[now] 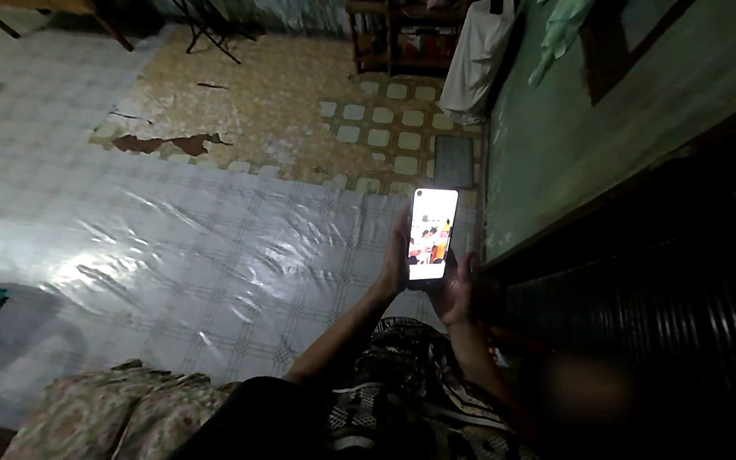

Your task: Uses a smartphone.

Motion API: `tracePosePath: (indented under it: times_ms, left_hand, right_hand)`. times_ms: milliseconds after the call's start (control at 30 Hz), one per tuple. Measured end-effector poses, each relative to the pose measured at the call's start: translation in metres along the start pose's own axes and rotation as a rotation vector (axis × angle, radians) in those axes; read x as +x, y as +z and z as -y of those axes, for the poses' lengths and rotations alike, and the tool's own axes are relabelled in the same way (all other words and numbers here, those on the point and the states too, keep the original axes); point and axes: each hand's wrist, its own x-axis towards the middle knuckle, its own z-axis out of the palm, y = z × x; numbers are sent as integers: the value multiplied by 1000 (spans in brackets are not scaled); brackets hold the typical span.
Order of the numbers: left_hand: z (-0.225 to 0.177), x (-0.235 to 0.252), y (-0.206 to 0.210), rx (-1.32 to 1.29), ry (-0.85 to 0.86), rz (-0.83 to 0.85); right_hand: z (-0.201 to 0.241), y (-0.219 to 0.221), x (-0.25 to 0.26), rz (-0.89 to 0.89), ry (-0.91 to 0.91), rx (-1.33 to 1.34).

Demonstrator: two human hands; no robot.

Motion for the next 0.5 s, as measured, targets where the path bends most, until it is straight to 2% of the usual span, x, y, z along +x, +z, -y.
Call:
tracePosePath:
  times_ms: [167,367,500]
  left_hand:
    - [5,2,-4,38,37,13]
    - [0,3,-4,42,-48,-29]
    - [4,4,-7,47,-2,-12]
  right_hand:
    - [-5,-4,6,3,22,-1]
    - [-1,-1,13,17,31,-36]
    - [1,1,14,1,33,-33]
